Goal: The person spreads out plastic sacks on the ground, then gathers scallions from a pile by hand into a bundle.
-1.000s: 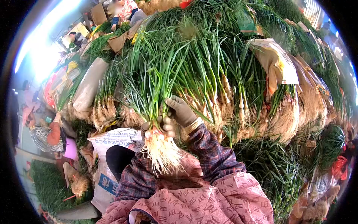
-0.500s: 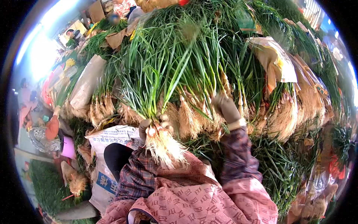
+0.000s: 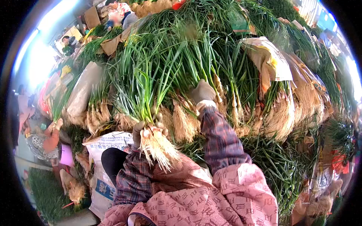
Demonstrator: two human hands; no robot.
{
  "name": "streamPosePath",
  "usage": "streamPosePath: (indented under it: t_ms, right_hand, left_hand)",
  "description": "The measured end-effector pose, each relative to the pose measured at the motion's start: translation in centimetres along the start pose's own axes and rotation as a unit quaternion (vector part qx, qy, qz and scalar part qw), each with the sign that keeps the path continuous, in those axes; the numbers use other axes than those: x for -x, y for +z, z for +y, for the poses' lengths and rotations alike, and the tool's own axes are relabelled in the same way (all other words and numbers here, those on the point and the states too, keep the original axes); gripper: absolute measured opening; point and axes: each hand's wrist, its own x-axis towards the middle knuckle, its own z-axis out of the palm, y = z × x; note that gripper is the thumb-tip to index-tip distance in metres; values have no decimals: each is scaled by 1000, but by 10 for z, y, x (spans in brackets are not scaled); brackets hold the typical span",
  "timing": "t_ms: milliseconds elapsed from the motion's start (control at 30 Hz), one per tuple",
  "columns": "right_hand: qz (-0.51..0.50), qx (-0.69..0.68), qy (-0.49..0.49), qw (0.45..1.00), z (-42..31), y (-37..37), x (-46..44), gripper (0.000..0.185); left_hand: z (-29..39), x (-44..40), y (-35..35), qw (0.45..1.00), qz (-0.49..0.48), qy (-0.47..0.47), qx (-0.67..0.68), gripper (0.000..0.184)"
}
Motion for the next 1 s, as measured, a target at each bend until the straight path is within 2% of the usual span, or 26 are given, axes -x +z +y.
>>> streamPosePath:
  t_ms: [33, 100, 167, 200, 233, 267, 300, 333, 367, 400, 433, 500, 533, 567, 633, 700, 733, 800, 833, 867, 967, 1000]
  right_hand:
    - [10, 4, -50, 999, 11, 22, -15, 31]
    - [28, -9, -101, 994, 11, 10, -10, 24]
    - [99, -80, -141, 982, 14, -15, -1, 22]
    - [131, -97, -161, 973, 14, -27, 5, 22]
    - [161, -114, -179, 964, 19, -34, 10, 23]
    - [20, -251, -136, 958, 23, -38, 9, 22]
    - [-154, -507, -108, 841, 23, -37, 16, 23]
    - [-213, -528, -67, 819, 20, -35, 24, 25]
    - [-269, -547, -27, 792, 7, -39, 39, 27]
    - [-302, -561, -6, 771, 2, -28, 47, 30]
    - [-298, -588, -40, 751, 0, -9, 54, 31]
    - [-298, -599, -80, 739, -7, 22, 62, 35]
    - [-338, -569, -79, 746, -2, 19, 68, 43]
    - [-334, -508, -92, 788, -6, 10, 73, 46]
    - [-387, -375, -187, 821, 6, 20, 65, 44]
    - [-238, -454, -190, 838, 26, 30, 44, 32]
    - [-159, -480, -195, 840, 35, 35, 33, 30]
    - [-275, -558, 38, 782, 36, 5, 30, 33]
    - [-322, -544, 53, 773, 20, 1, 34, 36]
    - [-318, -503, 22, 803, 7, 3, 42, 40]
    - [-313, -547, -66, 773, -19, 40, 48, 54]
    - [-240, -361, -110, 895, -28, 24, 52, 59]
  left_hand:
    - [1, -2, -2, 1000, -5, -6, 8, 52]
    - [8, -12, -19, 996, -57, -29, -66, 61]
    - [3, -7, -43, 997, -22, -66, -23, 61]
    - [-1, -8, -32, 998, -18, -38, -53, 59]
    - [-8, -9, -20, 994, 38, 27, -97, 54]
    - [-6, -7, -26, 992, 15, 12, -121, 54]
    - [-2, -6, -30, 989, -9, -2, -146, 55]
    - [-4, -7, -34, 989, 30, -12, -147, 49]
    - [-10, -13, -23, 993, -12, -7, -118, 48]
    - [-13, -16, -20, 990, -3, -4, -141, 47]
    - [-15, -18, -19, 986, 6, 0, -164, 46]
    - [-21, -16, -16, 991, 29, -20, -126, 50]
    - [-20, -15, -17, 991, 27, -13, -128, 50]
    - [-18, -15, -15, 991, 25, -7, -130, 51]
    - [-11, -10, -11, 994, 20, -31, -99, 48]
    - [-4, -14, -21, 992, -33, -16, -122, 46]
    - [-4, -8, -22, 995, 5, -34, -95, 45]
    - [-7, -8, -29, 992, 3, -18, -122, 45]
    - [-8, -10, -34, 991, 1, -11, -136, 46]
    - [-9, -9, -37, 989, 10, -26, -142, 46]
    - [-7, -5, -45, 984, 38, -66, -163, 47]
    - [-8, -4, -36, 982, 44, -36, -182, 46]
